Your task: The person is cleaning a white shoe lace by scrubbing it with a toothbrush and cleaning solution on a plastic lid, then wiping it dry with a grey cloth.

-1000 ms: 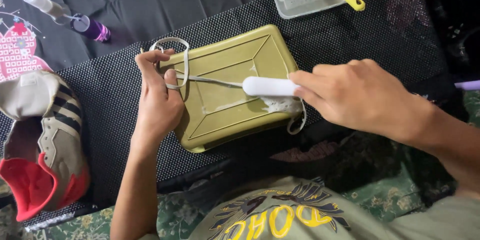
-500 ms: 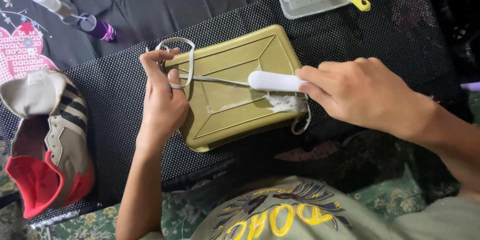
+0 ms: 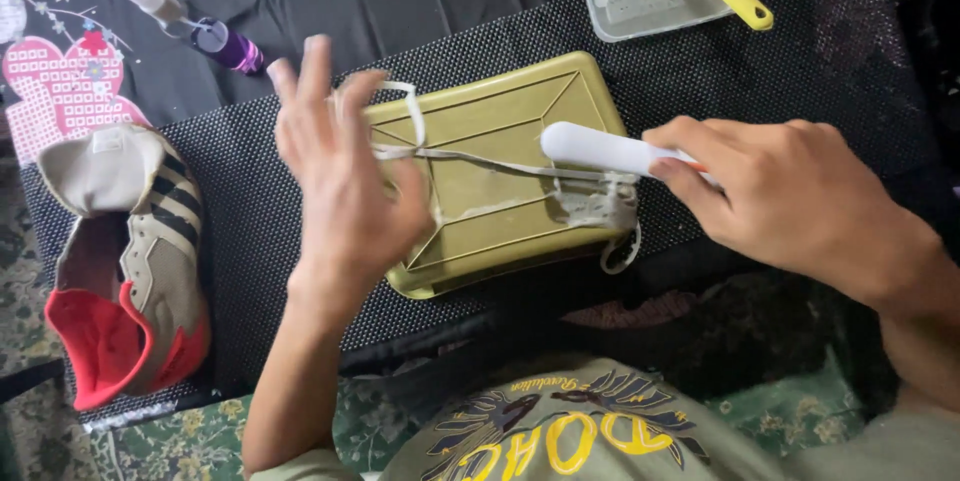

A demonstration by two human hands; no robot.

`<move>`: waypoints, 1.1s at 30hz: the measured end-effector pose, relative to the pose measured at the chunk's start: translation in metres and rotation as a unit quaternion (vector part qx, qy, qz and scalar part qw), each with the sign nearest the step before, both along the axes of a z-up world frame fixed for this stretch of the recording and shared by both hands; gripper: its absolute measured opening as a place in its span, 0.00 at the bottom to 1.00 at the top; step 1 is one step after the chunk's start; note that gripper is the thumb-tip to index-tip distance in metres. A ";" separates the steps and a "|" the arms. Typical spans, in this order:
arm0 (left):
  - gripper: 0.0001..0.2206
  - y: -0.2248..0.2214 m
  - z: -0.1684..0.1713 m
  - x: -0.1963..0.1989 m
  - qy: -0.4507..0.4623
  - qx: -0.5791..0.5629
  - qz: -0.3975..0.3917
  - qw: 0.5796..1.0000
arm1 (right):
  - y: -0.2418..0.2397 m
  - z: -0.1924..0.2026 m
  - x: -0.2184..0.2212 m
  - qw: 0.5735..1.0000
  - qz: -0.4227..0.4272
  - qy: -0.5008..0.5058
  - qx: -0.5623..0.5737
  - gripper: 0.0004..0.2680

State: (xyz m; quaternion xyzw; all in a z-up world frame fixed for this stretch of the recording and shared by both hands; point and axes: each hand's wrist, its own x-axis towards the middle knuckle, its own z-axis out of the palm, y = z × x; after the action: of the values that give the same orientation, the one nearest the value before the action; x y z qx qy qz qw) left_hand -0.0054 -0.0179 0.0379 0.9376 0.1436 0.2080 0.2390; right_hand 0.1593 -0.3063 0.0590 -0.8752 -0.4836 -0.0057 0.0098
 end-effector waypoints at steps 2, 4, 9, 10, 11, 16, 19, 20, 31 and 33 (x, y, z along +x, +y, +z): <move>0.27 -0.007 -0.002 0.010 -0.014 0.021 -0.106 0.994 | 0.004 -0.003 0.000 1.000 0.002 0.005 0.000 0.08; 0.24 -0.013 -0.011 0.021 -0.029 0.041 -0.211 0.976 | 0.004 -0.004 0.000 1.000 0.003 0.008 -0.001 0.09; 0.06 -0.027 -0.018 0.037 -0.041 0.068 -0.262 0.962 | -0.008 -0.006 -0.001 0.999 0.012 0.028 0.020 0.10; 0.06 -0.026 -0.019 0.038 -0.040 0.066 -0.264 0.961 | -0.005 -0.009 0.001 0.999 0.010 0.030 0.019 0.10; 0.06 -0.026 -0.019 0.038 -0.041 0.071 -0.263 0.961 | -0.003 -0.012 0.002 0.999 0.027 0.037 0.017 0.11; 0.08 -0.016 -0.027 0.035 -0.025 0.087 -0.263 0.960 | -0.008 -0.006 0.002 0.997 0.012 0.021 -0.067 0.14; 0.10 -0.010 -0.029 0.029 -0.024 0.105 -0.265 0.958 | -0.023 -0.003 0.003 0.994 -0.021 -0.026 -0.102 0.15; 0.08 -0.010 -0.028 0.026 -0.032 0.083 -0.264 0.960 | -0.025 0.000 0.002 0.991 -0.040 -0.040 -0.122 0.15; 0.06 0.001 -0.032 0.017 -0.029 0.026 -0.289 0.957 | 0.018 -0.005 0.001 0.994 0.042 0.056 -0.080 0.10; 0.04 0.000 -0.029 0.018 -0.047 0.051 -0.276 0.959 | 0.000 -0.008 0.004 0.994 -0.024 0.025 -0.101 0.13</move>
State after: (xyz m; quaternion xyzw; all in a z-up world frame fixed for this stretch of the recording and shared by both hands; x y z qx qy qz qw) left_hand 0.0124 -0.0177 0.0087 0.9408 -0.1435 0.1849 0.2454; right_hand 0.1636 -0.3061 0.0515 -0.8829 -0.4603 0.0644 -0.0670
